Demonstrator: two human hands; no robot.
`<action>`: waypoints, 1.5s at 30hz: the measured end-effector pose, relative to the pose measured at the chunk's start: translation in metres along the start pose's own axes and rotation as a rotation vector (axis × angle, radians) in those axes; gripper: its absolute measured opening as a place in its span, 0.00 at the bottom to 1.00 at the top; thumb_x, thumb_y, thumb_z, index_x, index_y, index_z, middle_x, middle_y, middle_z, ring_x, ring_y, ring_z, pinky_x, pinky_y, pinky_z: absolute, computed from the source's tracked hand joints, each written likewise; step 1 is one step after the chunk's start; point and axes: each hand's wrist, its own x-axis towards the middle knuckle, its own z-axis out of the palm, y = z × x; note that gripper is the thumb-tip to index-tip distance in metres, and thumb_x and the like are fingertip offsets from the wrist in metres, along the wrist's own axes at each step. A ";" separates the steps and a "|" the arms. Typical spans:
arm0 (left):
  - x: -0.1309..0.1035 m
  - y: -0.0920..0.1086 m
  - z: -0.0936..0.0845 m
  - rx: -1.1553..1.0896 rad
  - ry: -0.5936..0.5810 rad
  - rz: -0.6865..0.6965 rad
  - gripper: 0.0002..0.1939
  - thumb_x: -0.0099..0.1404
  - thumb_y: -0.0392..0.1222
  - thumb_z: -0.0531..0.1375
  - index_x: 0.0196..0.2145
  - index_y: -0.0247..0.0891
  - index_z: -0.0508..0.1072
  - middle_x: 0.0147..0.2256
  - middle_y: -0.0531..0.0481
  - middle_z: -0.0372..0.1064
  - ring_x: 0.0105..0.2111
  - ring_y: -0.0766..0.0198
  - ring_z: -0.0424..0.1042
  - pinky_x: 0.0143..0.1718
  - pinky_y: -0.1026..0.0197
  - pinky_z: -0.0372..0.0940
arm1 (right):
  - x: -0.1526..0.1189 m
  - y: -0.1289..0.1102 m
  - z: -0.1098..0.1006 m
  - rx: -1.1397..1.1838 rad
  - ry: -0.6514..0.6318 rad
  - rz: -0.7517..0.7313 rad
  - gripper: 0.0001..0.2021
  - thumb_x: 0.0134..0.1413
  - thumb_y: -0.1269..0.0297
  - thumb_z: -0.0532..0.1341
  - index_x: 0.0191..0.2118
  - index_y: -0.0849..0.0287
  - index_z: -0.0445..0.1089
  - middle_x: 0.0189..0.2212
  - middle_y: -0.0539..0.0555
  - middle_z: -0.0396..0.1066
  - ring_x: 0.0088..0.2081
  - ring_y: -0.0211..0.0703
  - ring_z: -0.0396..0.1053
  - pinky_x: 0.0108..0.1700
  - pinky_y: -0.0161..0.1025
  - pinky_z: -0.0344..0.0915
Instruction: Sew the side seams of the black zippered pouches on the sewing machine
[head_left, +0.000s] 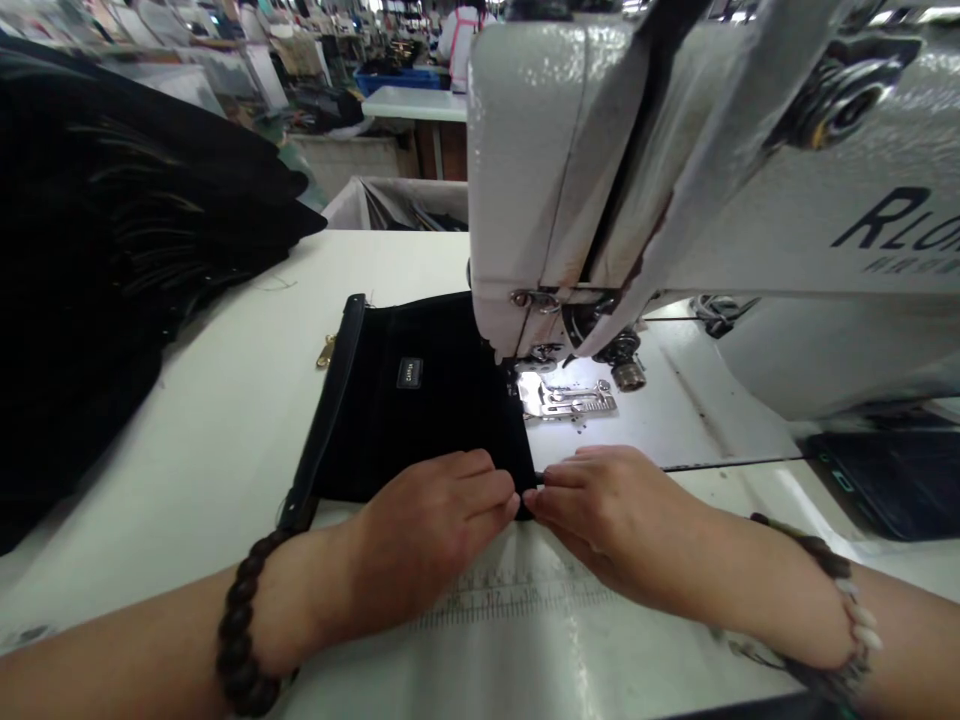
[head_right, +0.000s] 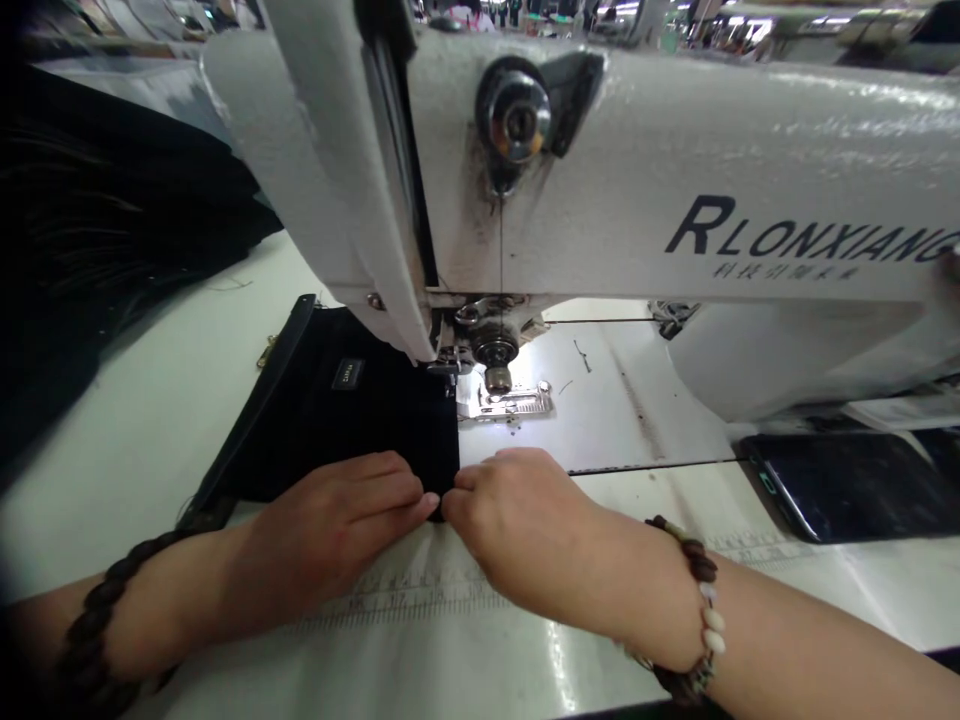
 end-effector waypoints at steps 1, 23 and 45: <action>0.001 -0.004 0.001 0.003 0.009 0.009 0.13 0.65 0.28 0.47 0.31 0.26 0.71 0.27 0.47 0.65 0.28 0.62 0.61 0.32 0.60 0.63 | 0.001 0.002 0.001 0.006 0.026 0.009 0.08 0.53 0.75 0.53 0.26 0.61 0.66 0.21 0.49 0.64 0.21 0.35 0.55 0.24 0.37 0.47; 0.027 -0.073 0.000 0.170 0.022 -0.109 0.10 0.64 0.30 0.51 0.32 0.35 0.72 0.34 0.50 0.71 0.36 0.64 0.68 0.41 0.64 0.63 | 0.014 0.020 0.024 -0.196 0.349 0.076 0.15 0.55 0.75 0.45 0.38 0.69 0.68 0.20 0.53 0.63 0.20 0.38 0.53 0.23 0.38 0.44; 0.029 -0.080 -0.005 0.288 -0.099 -0.138 0.11 0.62 0.30 0.51 0.36 0.36 0.73 0.33 0.47 0.72 0.35 0.61 0.70 0.37 0.61 0.66 | 0.012 0.024 0.010 -0.017 0.239 0.178 0.11 0.54 0.72 0.48 0.34 0.62 0.68 0.22 0.51 0.64 0.21 0.36 0.53 0.24 0.37 0.44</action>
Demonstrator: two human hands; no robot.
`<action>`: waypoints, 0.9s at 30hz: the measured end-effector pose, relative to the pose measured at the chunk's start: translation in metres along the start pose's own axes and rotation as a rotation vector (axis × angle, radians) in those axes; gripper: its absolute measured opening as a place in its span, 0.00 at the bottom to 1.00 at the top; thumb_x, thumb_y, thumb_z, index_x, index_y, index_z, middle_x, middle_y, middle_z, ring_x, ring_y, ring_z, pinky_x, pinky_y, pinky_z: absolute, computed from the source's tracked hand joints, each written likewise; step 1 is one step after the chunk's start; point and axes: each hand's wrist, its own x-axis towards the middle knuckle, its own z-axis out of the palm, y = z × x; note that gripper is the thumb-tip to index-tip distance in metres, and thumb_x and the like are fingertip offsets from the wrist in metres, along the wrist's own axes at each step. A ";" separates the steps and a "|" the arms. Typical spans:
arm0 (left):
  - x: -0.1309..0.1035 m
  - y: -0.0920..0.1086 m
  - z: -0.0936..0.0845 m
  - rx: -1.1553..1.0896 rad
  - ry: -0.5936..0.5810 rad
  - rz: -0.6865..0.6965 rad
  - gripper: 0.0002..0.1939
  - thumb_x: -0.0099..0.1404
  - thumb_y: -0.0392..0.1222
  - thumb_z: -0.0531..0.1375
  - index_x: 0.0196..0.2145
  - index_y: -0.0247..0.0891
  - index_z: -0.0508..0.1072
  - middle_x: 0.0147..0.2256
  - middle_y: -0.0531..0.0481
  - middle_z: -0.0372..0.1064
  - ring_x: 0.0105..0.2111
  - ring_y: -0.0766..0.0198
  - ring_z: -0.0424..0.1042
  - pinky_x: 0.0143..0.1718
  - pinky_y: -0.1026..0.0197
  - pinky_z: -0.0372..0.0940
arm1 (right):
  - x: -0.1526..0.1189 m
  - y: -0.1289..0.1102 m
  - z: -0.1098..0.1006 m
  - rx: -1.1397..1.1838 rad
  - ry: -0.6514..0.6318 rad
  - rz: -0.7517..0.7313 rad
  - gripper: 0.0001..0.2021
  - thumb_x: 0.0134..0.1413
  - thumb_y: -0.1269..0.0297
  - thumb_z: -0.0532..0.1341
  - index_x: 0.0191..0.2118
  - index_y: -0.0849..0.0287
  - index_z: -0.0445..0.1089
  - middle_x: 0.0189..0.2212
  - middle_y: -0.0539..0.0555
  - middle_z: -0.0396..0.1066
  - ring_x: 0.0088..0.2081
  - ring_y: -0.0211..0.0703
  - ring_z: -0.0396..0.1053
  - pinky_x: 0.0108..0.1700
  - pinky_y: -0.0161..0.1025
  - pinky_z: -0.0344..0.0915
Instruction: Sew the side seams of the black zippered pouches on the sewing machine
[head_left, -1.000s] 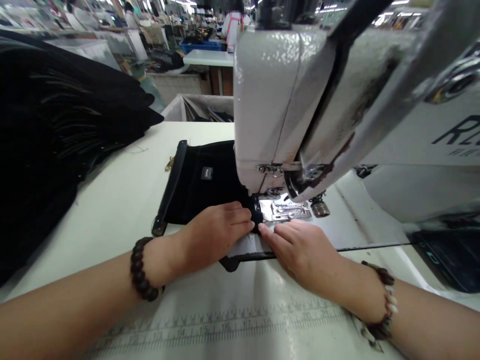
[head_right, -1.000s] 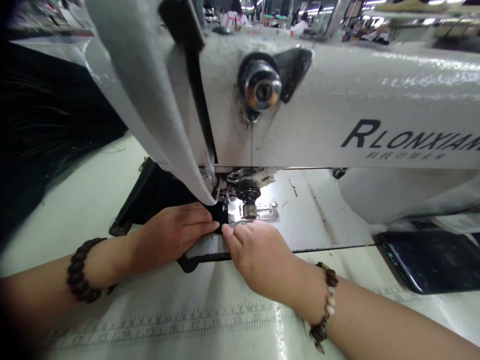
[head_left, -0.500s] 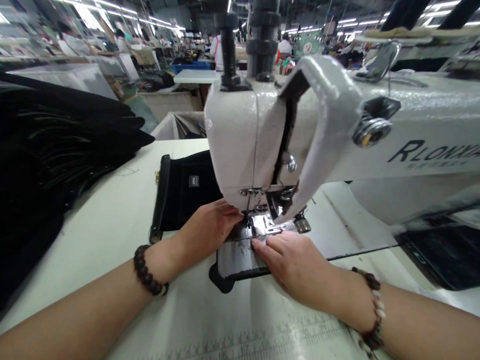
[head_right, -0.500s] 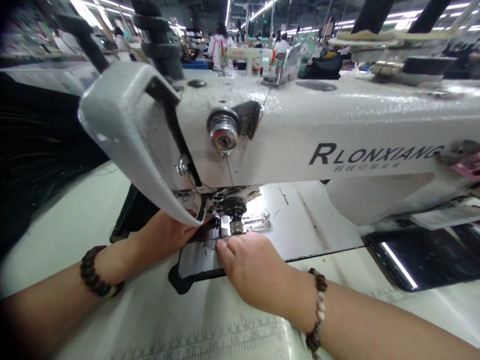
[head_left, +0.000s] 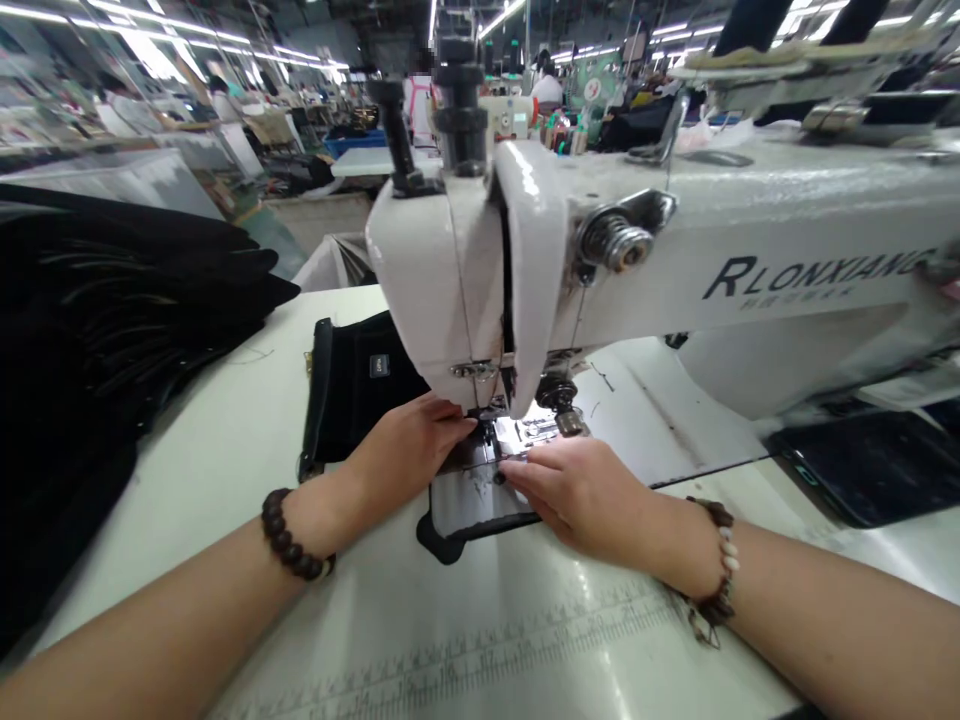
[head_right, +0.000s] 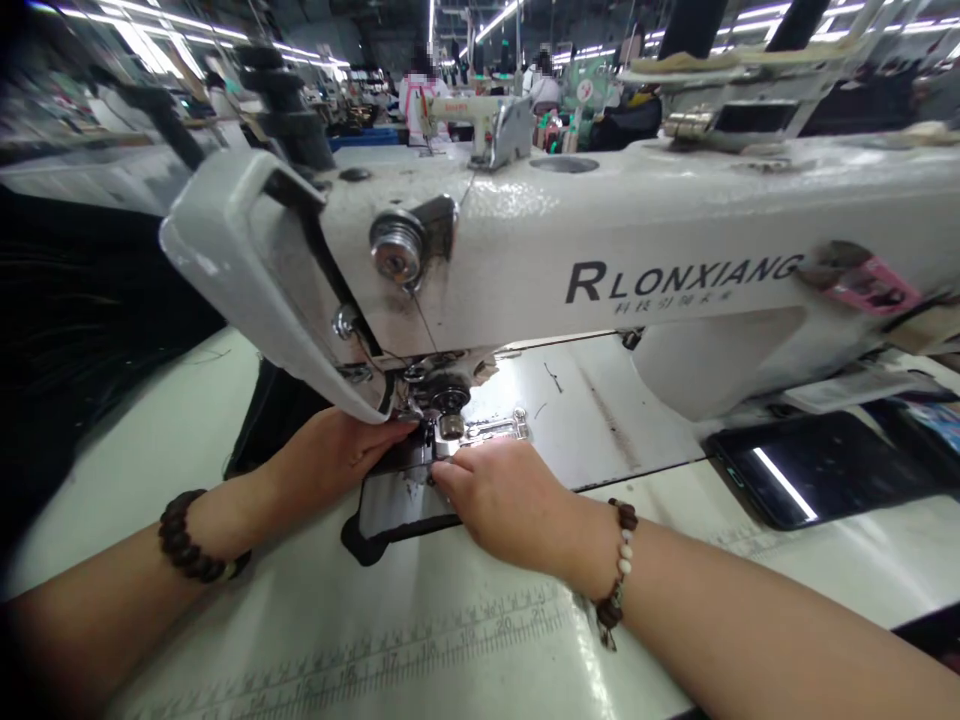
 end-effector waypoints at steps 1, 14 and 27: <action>0.000 0.000 -0.003 -0.005 -0.034 0.017 0.12 0.61 0.28 0.52 0.36 0.35 0.73 0.33 0.47 0.72 0.35 0.60 0.70 0.38 0.61 0.66 | -0.001 0.000 0.000 -0.004 -0.011 -0.003 0.11 0.54 0.72 0.48 0.33 0.62 0.68 0.22 0.50 0.64 0.21 0.36 0.52 0.24 0.37 0.44; -0.005 0.033 -0.032 -0.315 -0.252 -0.073 0.16 0.55 0.27 0.58 0.43 0.31 0.70 0.39 0.44 0.66 0.37 0.61 0.69 0.40 0.60 0.67 | -0.012 0.005 -0.008 -0.019 -0.069 -0.038 0.06 0.52 0.73 0.53 0.31 0.60 0.66 0.21 0.47 0.65 0.21 0.34 0.54 0.23 0.36 0.43; -0.015 0.075 -0.013 -0.174 0.092 -0.151 0.09 0.63 0.32 0.54 0.41 0.29 0.70 0.43 0.40 0.70 0.42 0.57 0.69 0.45 0.52 0.67 | -0.017 0.006 -0.008 0.038 -0.116 -0.198 0.10 0.58 0.71 0.50 0.39 0.59 0.67 0.23 0.50 0.66 0.21 0.35 0.57 0.24 0.37 0.45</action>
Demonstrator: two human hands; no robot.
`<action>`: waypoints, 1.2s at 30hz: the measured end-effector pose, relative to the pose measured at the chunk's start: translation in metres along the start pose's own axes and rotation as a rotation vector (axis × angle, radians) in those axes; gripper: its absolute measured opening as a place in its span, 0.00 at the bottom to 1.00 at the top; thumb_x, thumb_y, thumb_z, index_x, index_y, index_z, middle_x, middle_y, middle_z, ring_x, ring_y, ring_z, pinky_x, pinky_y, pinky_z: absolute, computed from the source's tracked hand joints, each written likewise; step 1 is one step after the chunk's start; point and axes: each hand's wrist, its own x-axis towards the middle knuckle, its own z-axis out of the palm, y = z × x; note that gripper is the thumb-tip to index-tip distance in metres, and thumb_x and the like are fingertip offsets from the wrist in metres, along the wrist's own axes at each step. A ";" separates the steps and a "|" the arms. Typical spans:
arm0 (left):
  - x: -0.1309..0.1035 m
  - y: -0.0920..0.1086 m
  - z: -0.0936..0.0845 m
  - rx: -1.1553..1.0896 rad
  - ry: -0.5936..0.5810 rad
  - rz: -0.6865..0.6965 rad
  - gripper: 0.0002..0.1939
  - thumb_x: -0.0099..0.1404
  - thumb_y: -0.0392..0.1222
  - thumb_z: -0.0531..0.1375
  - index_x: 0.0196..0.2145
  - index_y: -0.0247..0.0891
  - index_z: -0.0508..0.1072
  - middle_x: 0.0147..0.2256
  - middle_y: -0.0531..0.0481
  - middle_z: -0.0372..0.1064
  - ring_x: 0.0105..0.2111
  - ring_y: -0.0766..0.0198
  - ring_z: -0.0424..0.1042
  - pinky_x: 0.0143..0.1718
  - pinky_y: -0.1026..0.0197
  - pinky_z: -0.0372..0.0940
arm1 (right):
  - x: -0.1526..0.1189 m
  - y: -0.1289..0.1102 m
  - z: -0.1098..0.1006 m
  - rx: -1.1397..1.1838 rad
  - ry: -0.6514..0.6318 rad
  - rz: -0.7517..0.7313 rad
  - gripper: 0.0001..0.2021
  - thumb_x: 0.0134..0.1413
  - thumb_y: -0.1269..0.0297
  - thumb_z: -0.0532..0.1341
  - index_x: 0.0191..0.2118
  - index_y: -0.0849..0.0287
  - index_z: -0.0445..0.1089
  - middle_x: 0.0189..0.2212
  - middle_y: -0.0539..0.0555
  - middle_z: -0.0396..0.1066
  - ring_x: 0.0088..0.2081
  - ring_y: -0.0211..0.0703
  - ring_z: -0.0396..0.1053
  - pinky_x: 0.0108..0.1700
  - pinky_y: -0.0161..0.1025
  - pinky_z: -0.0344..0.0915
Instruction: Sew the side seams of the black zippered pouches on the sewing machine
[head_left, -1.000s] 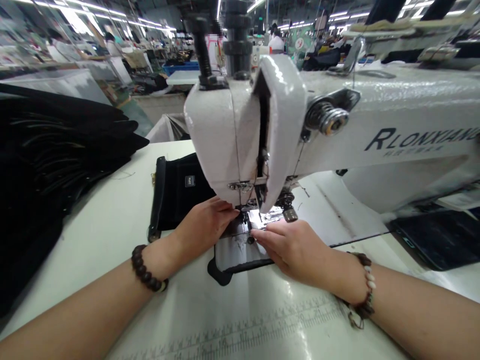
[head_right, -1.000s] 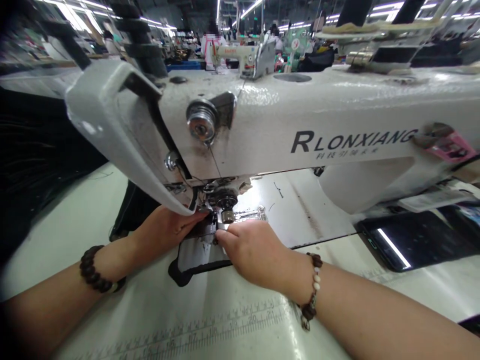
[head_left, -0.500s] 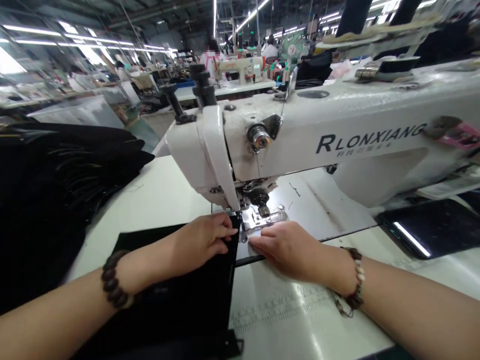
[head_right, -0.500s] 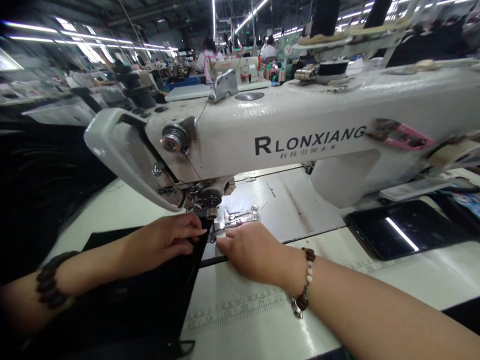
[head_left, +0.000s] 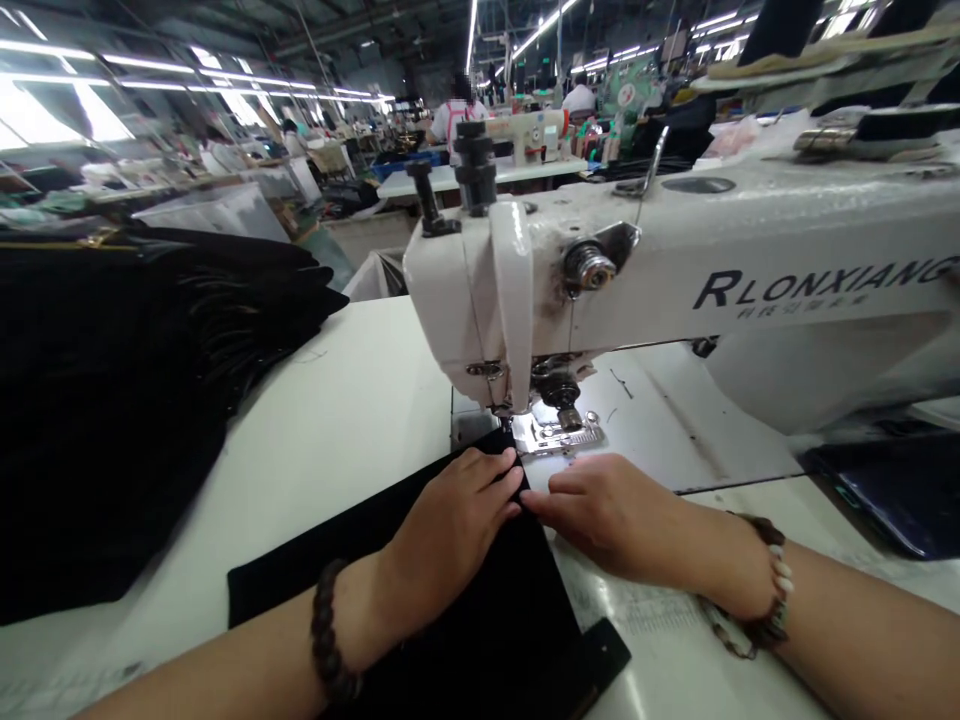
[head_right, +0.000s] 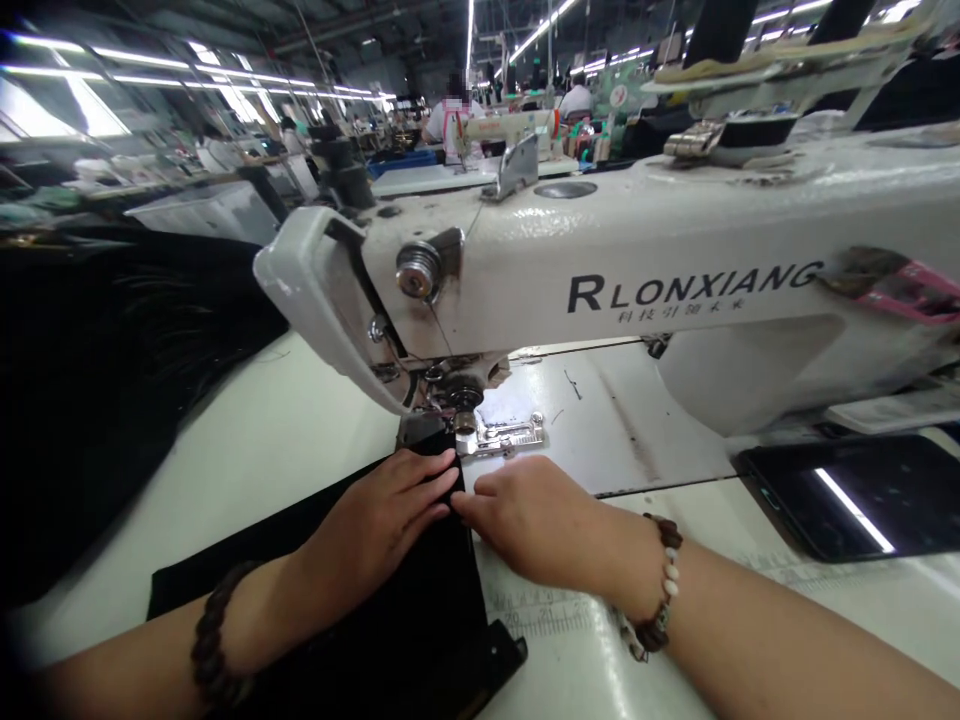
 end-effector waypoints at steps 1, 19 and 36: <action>0.000 0.000 0.000 -0.003 0.002 0.007 0.09 0.63 0.32 0.54 0.40 0.28 0.70 0.43 0.40 0.70 0.42 0.56 0.69 0.44 0.52 0.67 | 0.000 -0.001 -0.001 0.008 -0.013 0.005 0.10 0.59 0.71 0.50 0.40 0.60 0.67 0.23 0.50 0.67 0.21 0.35 0.57 0.24 0.37 0.45; -0.027 0.022 -0.035 0.113 -0.173 0.221 0.13 0.62 0.41 0.56 0.42 0.33 0.72 0.44 0.42 0.70 0.46 0.56 0.67 0.48 0.57 0.63 | -0.023 -0.043 -0.025 0.315 -0.120 0.213 0.23 0.47 0.83 0.50 0.48 0.57 0.64 0.34 0.52 0.71 0.34 0.36 0.68 0.34 0.31 0.61; -0.063 0.075 -0.037 0.302 0.150 0.112 0.18 0.60 0.26 0.43 0.41 0.22 0.69 0.41 0.35 0.71 0.41 0.56 0.71 0.40 0.60 0.68 | -0.043 -0.104 0.017 -0.094 0.501 0.182 0.19 0.55 0.77 0.49 0.53 0.63 0.59 0.41 0.63 0.65 0.42 0.49 0.65 0.41 0.44 0.67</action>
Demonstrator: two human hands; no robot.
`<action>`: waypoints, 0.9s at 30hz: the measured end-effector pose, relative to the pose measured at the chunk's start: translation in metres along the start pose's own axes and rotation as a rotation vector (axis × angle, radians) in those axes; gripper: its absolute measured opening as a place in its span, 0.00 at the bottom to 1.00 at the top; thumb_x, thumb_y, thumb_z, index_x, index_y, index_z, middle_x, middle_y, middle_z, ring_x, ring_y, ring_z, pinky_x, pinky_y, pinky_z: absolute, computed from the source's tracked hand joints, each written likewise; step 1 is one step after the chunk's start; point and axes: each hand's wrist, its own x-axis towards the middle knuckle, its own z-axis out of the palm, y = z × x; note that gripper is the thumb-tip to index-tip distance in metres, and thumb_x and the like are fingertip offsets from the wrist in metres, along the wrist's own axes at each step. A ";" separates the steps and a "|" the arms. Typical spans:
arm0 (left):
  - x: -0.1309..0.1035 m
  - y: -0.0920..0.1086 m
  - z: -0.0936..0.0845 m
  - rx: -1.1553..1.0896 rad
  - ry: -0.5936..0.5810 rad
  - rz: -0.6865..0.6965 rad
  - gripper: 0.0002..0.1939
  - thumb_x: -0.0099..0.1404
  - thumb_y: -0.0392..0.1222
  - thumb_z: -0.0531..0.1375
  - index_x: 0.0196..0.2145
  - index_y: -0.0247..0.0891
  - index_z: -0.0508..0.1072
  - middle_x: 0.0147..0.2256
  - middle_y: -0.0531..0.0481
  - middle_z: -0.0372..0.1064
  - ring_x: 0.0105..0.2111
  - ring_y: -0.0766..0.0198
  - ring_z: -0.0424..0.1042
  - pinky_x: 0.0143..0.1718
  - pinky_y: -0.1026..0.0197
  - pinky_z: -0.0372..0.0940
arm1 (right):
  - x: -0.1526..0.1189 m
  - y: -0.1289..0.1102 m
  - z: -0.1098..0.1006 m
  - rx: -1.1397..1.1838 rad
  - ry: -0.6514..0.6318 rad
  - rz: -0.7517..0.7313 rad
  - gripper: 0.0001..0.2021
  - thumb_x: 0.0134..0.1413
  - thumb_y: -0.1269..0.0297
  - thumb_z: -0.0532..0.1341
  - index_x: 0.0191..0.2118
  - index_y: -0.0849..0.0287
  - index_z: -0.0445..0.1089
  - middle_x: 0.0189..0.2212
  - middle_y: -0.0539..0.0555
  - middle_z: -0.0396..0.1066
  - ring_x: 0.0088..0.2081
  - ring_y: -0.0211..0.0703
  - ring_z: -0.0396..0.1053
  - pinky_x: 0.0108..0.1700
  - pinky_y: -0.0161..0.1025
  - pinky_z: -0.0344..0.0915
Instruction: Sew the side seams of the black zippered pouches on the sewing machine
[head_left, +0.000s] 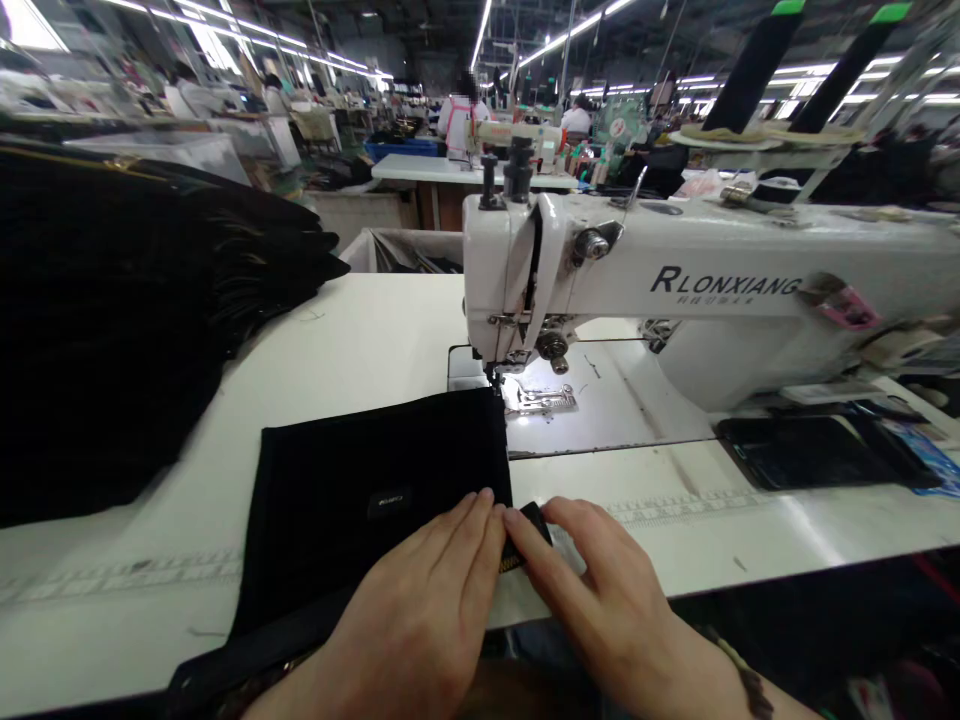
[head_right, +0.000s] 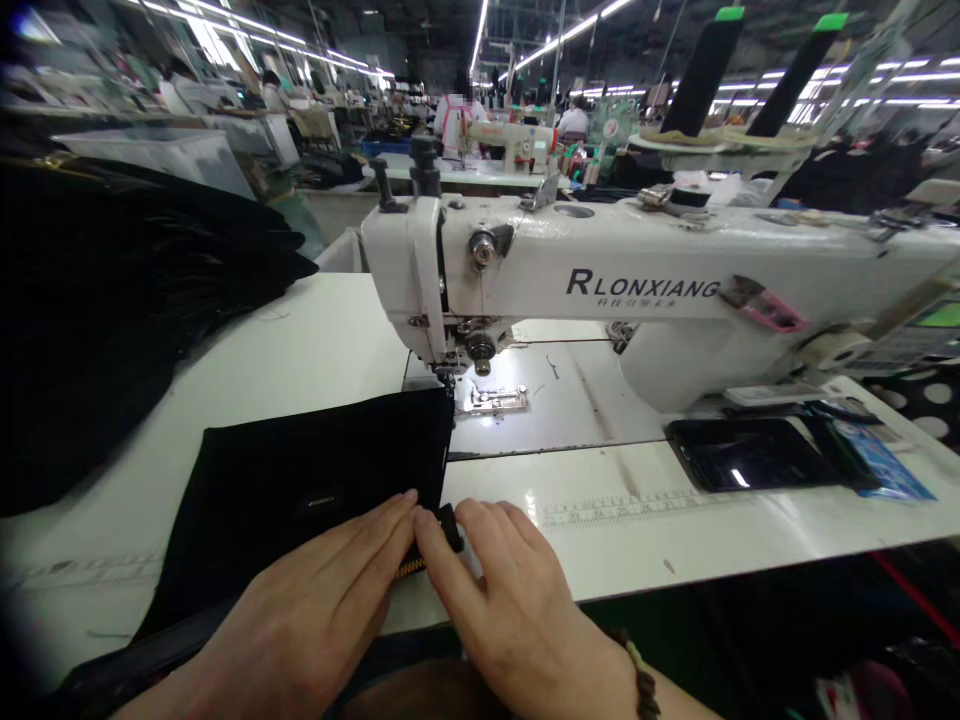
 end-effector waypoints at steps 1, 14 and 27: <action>0.000 0.000 -0.001 -0.005 -0.003 0.005 0.18 0.61 0.26 0.43 0.41 0.23 0.69 0.41 0.35 0.71 0.41 0.57 0.71 0.40 0.61 0.67 | 0.003 0.002 0.000 -0.068 0.042 -0.044 0.17 0.55 0.77 0.49 0.51 0.65 0.61 0.40 0.63 0.66 0.41 0.49 0.65 0.40 0.45 0.67; 0.000 -0.006 0.005 -0.087 -0.123 0.077 0.19 0.63 0.28 0.42 0.43 0.29 0.70 0.44 0.43 0.69 0.45 0.61 0.67 0.49 0.62 0.59 | 0.019 0.005 -0.017 -0.157 0.014 -0.283 0.18 0.54 0.83 0.42 0.35 0.70 0.69 0.27 0.58 0.72 0.28 0.42 0.67 0.33 0.39 0.63; 0.017 -0.032 0.032 -0.086 -0.237 0.137 0.17 0.60 0.31 0.48 0.43 0.28 0.70 0.46 0.40 0.68 0.46 0.59 0.66 0.50 0.60 0.57 | 0.034 0.036 0.003 -0.177 -0.351 -0.362 0.11 0.48 0.79 0.49 0.31 0.66 0.67 0.29 0.61 0.69 0.27 0.46 0.62 0.29 0.42 0.55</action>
